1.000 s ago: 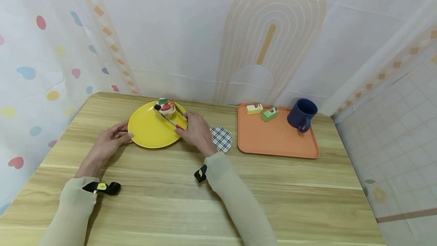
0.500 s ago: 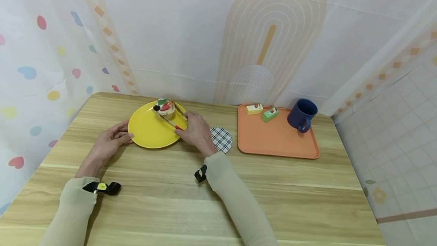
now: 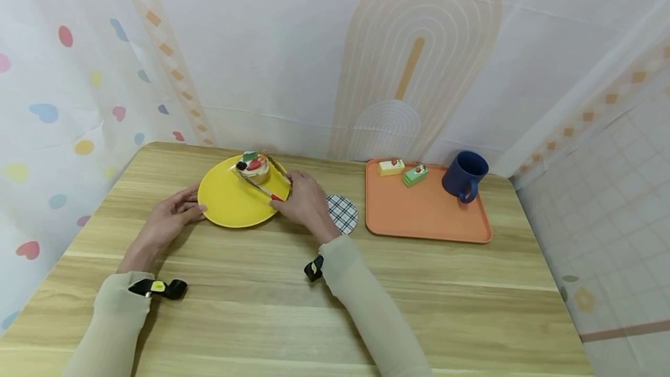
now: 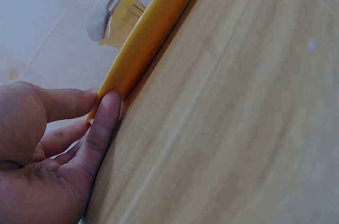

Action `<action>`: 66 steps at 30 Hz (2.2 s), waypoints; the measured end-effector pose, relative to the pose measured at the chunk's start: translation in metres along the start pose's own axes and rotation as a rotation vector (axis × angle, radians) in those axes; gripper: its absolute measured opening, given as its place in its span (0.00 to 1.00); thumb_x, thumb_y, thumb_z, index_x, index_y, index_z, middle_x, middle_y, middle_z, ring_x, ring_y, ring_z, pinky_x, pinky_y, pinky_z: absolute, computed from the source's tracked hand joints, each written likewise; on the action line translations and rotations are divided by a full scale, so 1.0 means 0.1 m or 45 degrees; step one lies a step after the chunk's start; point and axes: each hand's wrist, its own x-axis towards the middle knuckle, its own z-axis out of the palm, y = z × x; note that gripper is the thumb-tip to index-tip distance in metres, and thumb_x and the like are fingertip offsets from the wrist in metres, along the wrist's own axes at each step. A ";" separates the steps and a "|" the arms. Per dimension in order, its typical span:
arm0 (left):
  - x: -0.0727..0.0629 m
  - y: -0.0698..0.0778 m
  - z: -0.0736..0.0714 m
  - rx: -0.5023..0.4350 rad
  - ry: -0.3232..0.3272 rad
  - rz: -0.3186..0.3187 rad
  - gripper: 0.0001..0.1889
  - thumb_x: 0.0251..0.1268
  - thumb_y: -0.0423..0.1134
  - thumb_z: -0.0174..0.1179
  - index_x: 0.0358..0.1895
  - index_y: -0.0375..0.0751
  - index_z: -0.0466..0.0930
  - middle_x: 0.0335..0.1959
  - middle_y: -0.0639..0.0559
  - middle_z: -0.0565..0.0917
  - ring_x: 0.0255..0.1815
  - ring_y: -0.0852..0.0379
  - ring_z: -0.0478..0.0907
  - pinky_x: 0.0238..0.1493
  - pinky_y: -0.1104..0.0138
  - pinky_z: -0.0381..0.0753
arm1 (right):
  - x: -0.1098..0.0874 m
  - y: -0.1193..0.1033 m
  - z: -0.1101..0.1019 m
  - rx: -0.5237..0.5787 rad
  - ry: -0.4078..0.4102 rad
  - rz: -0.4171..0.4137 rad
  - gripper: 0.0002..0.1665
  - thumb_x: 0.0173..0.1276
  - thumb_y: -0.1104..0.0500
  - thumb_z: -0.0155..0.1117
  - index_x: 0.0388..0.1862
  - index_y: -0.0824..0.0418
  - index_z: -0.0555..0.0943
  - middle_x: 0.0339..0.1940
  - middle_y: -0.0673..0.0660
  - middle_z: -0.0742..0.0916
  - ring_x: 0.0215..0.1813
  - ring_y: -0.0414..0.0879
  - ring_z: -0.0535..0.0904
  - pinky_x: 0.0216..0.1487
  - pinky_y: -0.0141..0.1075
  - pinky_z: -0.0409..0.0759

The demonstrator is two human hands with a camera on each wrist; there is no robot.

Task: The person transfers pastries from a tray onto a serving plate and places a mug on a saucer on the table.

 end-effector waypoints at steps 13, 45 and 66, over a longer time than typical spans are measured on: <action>-0.04 0.03 -0.03 0.007 0.008 0.020 0.35 0.78 0.41 0.58 0.82 0.41 0.55 0.63 0.42 0.73 0.47 0.74 0.78 0.50 0.77 0.87 | -0.18 0.01 -0.14 0.076 0.045 -0.055 0.43 0.60 0.41 0.78 0.69 0.59 0.76 0.50 0.58 0.85 0.46 0.49 0.77 0.40 0.37 0.79; -0.03 -0.01 -0.03 0.009 0.017 0.036 0.36 0.78 0.40 0.59 0.82 0.38 0.55 0.60 0.44 0.74 0.46 0.74 0.78 0.49 0.77 0.88 | -0.64 0.24 -0.45 0.147 0.202 -0.047 0.43 0.57 0.46 0.81 0.69 0.55 0.77 0.59 0.55 0.85 0.50 0.49 0.80 0.45 0.40 0.84; -0.05 -0.02 -0.05 -0.014 0.016 0.035 0.35 0.78 0.40 0.58 0.82 0.39 0.55 0.57 0.48 0.75 0.47 0.74 0.78 0.51 0.76 0.88 | -0.82 0.50 -0.62 0.178 0.323 -0.041 0.44 0.55 0.46 0.83 0.68 0.59 0.78 0.42 0.59 0.85 0.37 0.52 0.76 0.29 0.33 0.71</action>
